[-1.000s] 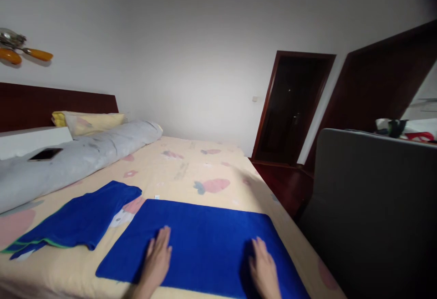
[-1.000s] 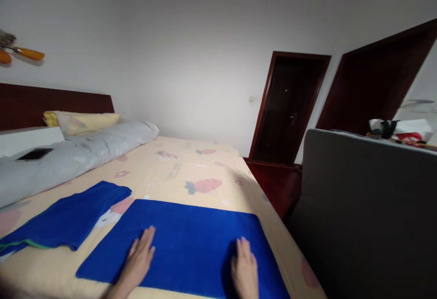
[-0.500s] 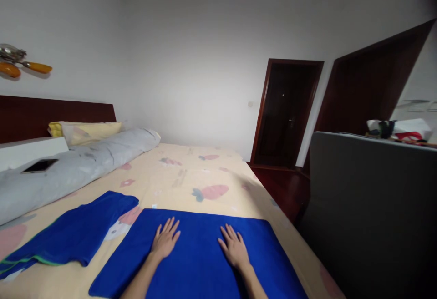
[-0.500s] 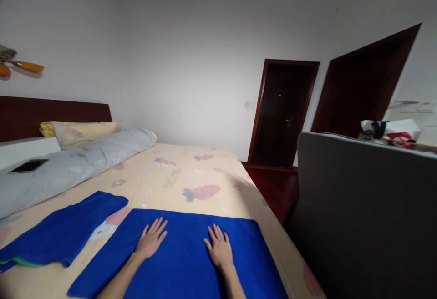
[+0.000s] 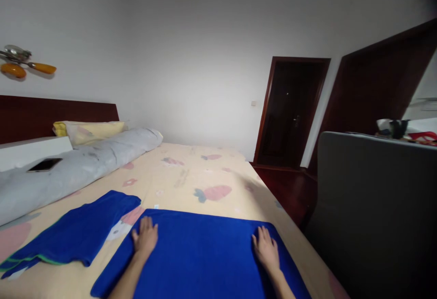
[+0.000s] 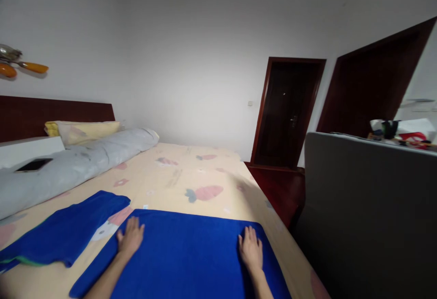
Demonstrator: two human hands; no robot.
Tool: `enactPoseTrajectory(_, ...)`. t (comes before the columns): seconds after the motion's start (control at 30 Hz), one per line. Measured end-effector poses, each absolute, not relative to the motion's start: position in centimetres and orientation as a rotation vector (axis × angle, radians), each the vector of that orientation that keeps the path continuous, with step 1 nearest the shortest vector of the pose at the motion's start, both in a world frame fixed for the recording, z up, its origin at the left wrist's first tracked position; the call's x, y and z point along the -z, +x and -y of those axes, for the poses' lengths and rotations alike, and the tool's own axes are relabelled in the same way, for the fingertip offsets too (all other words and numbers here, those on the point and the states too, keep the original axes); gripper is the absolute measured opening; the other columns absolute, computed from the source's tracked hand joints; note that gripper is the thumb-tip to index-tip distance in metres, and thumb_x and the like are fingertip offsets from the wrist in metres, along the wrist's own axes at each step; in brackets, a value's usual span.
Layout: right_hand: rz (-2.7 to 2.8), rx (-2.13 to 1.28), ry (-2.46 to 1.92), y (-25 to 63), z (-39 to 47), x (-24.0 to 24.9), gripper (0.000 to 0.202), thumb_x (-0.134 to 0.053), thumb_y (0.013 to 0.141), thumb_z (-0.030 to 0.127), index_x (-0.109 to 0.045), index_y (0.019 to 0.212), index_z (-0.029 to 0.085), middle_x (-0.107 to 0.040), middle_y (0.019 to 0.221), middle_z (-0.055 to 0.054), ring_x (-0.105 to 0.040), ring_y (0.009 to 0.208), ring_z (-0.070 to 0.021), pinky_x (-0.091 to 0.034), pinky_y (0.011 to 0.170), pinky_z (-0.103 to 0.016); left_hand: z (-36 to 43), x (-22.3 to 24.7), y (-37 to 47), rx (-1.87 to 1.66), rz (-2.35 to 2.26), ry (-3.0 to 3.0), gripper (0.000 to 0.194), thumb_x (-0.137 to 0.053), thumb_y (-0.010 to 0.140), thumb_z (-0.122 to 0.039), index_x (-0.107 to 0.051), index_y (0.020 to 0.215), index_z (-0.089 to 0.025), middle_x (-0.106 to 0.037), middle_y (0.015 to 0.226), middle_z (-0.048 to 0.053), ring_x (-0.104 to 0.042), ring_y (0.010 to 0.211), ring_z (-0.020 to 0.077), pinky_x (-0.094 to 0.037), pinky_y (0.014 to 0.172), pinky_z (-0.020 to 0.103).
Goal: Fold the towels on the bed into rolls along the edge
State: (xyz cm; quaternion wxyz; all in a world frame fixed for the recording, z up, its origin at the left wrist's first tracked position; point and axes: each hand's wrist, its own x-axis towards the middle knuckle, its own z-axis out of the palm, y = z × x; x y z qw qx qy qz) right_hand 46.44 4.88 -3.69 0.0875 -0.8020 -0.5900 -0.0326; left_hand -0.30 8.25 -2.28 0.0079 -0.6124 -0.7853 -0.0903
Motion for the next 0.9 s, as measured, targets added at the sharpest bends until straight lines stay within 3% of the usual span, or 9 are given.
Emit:
enactPoseTrajectory(0.1, 2.072, -0.081, -1.975, 38.5, -5.7, 2.3, 0.059, -0.022, 0.095, 0.034, -0.036, 0.148, 0.011, -0.031, 0.156, -0.014, -0.025, 0.146, -0.0250, -0.024, 0.116, -0.046, -7.9, 3.2, 7.8, 0.299, 2.175, -2.243, 0.055, -0.027, 0.095, -0.028, -0.034, 0.150, -0.024, -0.025, 0.160, 0.000, -0.018, 0.148, 0.0164, -0.018, 0.118, 0.037)
enactPoseTrajectory(0.2, 2.313, -0.258, -1.652, 31.4, -6.5, 1.8, 0.055, -0.031, 0.093, 0.029, -0.039, 0.147, 0.021, -0.035, 0.155, -0.007, -0.029, 0.145, -0.0200, -0.026, 0.115, -0.040, -7.9, 3.8, 13.7, 0.346, 1.885, -2.607, 0.058, -0.025, 0.094, -0.026, -0.028, 0.152, -0.020, -0.025, 0.160, 0.002, -0.020, 0.147, 0.0142, -0.018, 0.119, 0.037)
enactPoseTrajectory(0.3, 2.329, -0.267, -1.633, 28.8, -7.3, 2.1, 0.053, -0.034, 0.093, 0.031, -0.040, 0.146, 0.026, -0.037, 0.154, -0.005, -0.030, 0.144, -0.0173, -0.025, 0.116, -0.039, -8.9, 3.5, 14.6, 0.326, 1.917, -2.633, 0.057, -0.024, 0.094, -0.028, -0.032, 0.150, -0.025, -0.027, 0.159, 0.000, -0.021, 0.147, 0.0131, -0.017, 0.120, 0.039)
enactPoseTrajectory(0.43, 2.180, -0.219, -1.857, 33.3, -8.2, 2.2, 0.058, -0.030, 0.095, 0.047, -0.039, 0.146, 0.022, -0.032, 0.156, -0.008, -0.026, 0.146, -0.0211, -0.019, 0.118, -0.045, -11.0, 2.4, 9.1, 0.300, 2.118, -2.461, 0.056, -0.024, 0.095, -0.038, -0.034, 0.150, -0.027, -0.026, 0.159, 0.003, -0.021, 0.147, 0.0195, -0.016, 0.118, 0.049)
enactPoseTrajectory(0.57, 1.963, -0.178, -2.140, 42.0, -8.3, 2.4, 0.064, -0.026, 0.094, 0.049, -0.035, 0.148, 0.017, -0.029, 0.157, -0.013, -0.022, 0.147, -0.0268, -0.016, 0.117, -0.053, -12.3, 2.1, 1.4, 0.271, 2.339, -2.237, 0.060, -0.024, 0.095, -0.044, -0.032, 0.151, -0.022, -0.023, 0.160, 0.009, -0.020, 0.147, 0.0261, -0.017, 0.116, 0.056)
enactPoseTrajectory(0.73, 1.689, -0.110, -2.458, 50.8, -7.3, 4.2, 0.068, -0.023, 0.092, 0.055, -0.027, 0.151, 0.022, -0.022, 0.161, -0.008, -0.018, 0.148, -0.0228, -0.019, 0.117, -0.050, -12.6, 3.3, -4.0, 0.350, 2.549, -1.860, 0.061, -0.023, 0.095, -0.048, -0.032, 0.150, -0.023, -0.023, 0.160, 0.009, -0.020, 0.147, 0.0252, -0.018, 0.115, 0.056)
enactPoseTrajectory(0.9, 1.516, 0.126, -2.494, 54.0, -5.7, 4.9, 0.069, -0.021, 0.092, 0.051, -0.041, 0.144, 0.011, -0.039, 0.153, -0.017, -0.031, 0.143, -0.0301, -0.028, 0.113, -0.050, -11.8, 3.4, -5.4, 0.518, 2.467, -1.748, 0.054, -0.026, 0.096, -0.035, -0.048, 0.142, -0.016, -0.038, 0.154, 0.012, -0.031, 0.144, 0.0241, -0.024, 0.115, 0.048)
